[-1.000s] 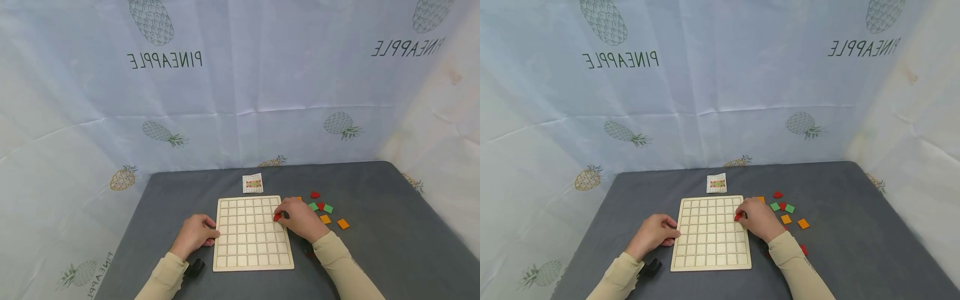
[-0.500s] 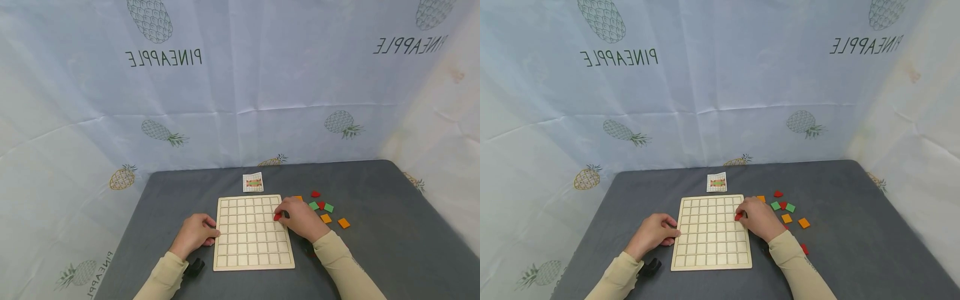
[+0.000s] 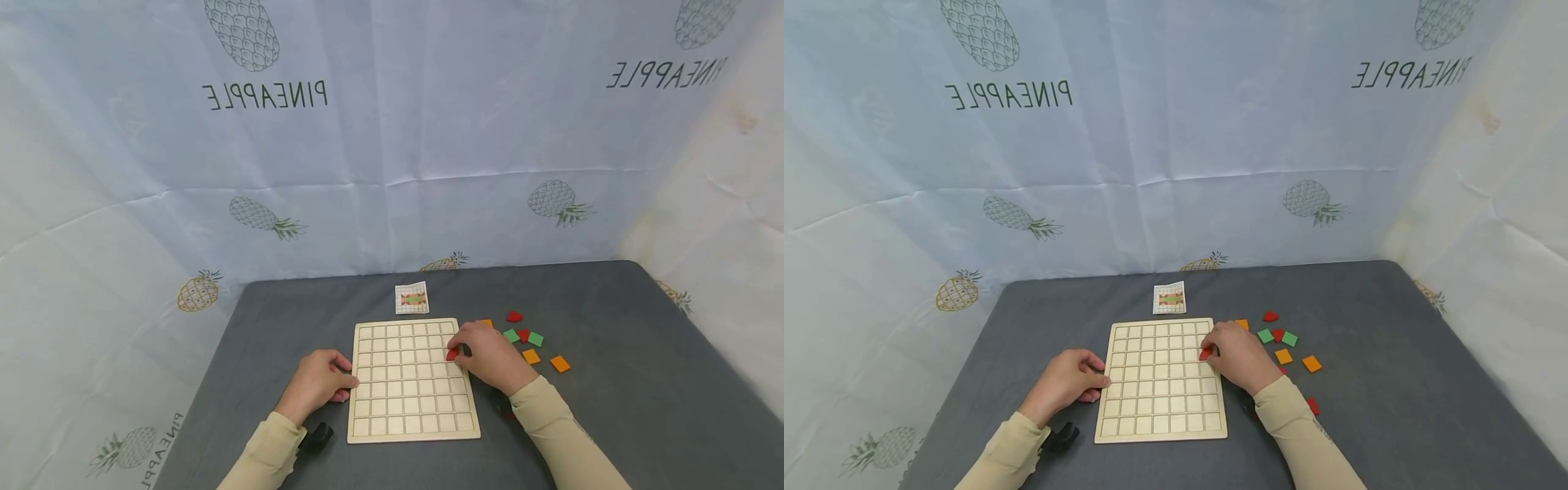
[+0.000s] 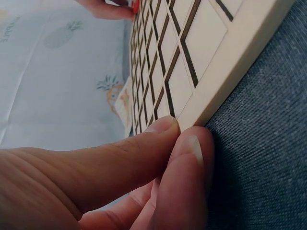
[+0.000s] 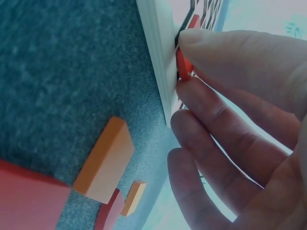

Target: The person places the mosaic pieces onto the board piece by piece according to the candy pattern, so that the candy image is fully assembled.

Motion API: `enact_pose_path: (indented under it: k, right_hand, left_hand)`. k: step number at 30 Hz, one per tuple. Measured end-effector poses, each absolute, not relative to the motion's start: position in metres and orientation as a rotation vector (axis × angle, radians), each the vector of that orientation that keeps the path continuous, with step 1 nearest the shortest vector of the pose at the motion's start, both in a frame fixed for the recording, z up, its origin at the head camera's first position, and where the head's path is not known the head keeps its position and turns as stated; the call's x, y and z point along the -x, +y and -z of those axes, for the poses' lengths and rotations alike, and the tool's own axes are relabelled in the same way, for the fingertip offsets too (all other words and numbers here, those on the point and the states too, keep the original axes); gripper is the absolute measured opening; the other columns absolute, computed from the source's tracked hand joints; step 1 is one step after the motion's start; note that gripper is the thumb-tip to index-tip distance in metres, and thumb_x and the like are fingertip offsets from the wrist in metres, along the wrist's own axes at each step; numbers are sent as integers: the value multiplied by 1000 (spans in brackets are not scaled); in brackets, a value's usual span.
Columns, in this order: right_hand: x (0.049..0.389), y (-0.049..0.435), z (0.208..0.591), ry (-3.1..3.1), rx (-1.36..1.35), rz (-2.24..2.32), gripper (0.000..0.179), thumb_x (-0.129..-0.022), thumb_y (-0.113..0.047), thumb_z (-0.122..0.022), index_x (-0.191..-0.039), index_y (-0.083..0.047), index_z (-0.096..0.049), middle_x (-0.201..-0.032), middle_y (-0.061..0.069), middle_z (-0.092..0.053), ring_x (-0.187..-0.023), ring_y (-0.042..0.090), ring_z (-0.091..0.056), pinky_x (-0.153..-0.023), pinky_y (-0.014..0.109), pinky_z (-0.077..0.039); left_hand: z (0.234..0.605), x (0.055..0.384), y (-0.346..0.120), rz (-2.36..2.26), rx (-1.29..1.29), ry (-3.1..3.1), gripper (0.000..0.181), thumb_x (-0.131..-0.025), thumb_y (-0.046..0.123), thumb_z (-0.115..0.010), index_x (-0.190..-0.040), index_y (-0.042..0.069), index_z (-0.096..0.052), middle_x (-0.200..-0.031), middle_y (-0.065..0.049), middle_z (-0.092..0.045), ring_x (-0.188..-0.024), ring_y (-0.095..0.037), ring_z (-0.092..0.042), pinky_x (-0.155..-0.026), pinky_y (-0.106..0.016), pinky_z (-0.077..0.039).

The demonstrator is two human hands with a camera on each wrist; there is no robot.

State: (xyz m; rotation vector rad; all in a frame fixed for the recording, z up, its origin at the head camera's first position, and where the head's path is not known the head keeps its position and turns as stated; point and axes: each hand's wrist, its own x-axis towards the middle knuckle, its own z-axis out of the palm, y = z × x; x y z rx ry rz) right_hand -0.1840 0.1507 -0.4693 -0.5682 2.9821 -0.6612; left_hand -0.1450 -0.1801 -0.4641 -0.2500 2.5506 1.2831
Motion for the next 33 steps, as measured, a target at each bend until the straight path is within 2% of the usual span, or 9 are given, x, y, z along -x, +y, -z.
enact_pose_path:
  k: [6,14,18,20,22,25,27,33]
  right_hand:
    - [182,150,470,2969,542,680,15,-90,-9,-87,-103,-16,-84,-98,-4,-71,-84,11,-57,-73,29,-56]
    - [183,152,469,2960,539,687,15,-90,-12,-88,-105,-16,-84,-99,-4,-70,-85,11,-57,-72,28,-55]
    - [184,162,467,2963,551,697,17,-91,-13,-88,-108,-15,-84,-104,-1,-73,-95,19,-64,-80,36,-61]
    - [182,172,465,2973,540,689,18,-92,-15,-87,-110,-15,-84,-114,4,-76,-110,27,-69,-91,43,-63]
    - [179,186,463,2976,528,687,20,-93,-15,-86,-113,-14,-83,-119,7,-76,-115,31,-70,-96,48,-63]
    - [172,211,459,2999,505,662,19,-94,-16,-86,-112,-14,-83,-120,8,-77,-114,33,-71,-96,52,-62]
    - [167,228,457,3017,489,640,19,-92,-18,-87,-110,-13,-82,-112,5,-76,-104,29,-71,-91,52,-63]
    - [153,280,455,3078,361,572,24,-88,-21,-90,-107,-9,-82,-107,7,-77,-98,30,-72,-86,56,-63]
  left_hand:
    - [464,147,-180,-1261,247,2539,27,-85,6,-90,-105,1,-72,-80,-10,-74,-62,-17,-72,-58,-33,-64]
    - [462,150,-180,-1210,228,2554,27,-85,7,-91,-103,1,-71,-79,-9,-72,-62,-19,-71,-58,-34,-63]
    - [464,151,-180,-1221,222,2552,27,-85,8,-91,-103,2,-71,-79,-9,-73,-62,-18,-71,-58,-34,-63]
    - [464,151,-180,-1221,223,2547,28,-85,8,-91,-103,2,-71,-79,-9,-73,-62,-18,-71,-58,-34,-63]
    - [464,151,-181,-1224,222,2540,28,-85,9,-91,-103,2,-71,-79,-9,-73,-62,-18,-71,-58,-34,-63]
    - [465,152,-183,-1238,223,2518,29,-85,9,-92,-103,2,-71,-80,-10,-74,-62,-18,-71,-59,-34,-64]
    - [465,153,-184,-1250,224,2504,29,-85,9,-92,-103,2,-70,-81,-10,-74,-63,-19,-72,-59,-34,-64]
    - [465,154,-187,-1268,224,2473,29,-85,9,-92,-103,3,-70,-83,-10,-74,-64,-19,-72,-60,-34,-64]
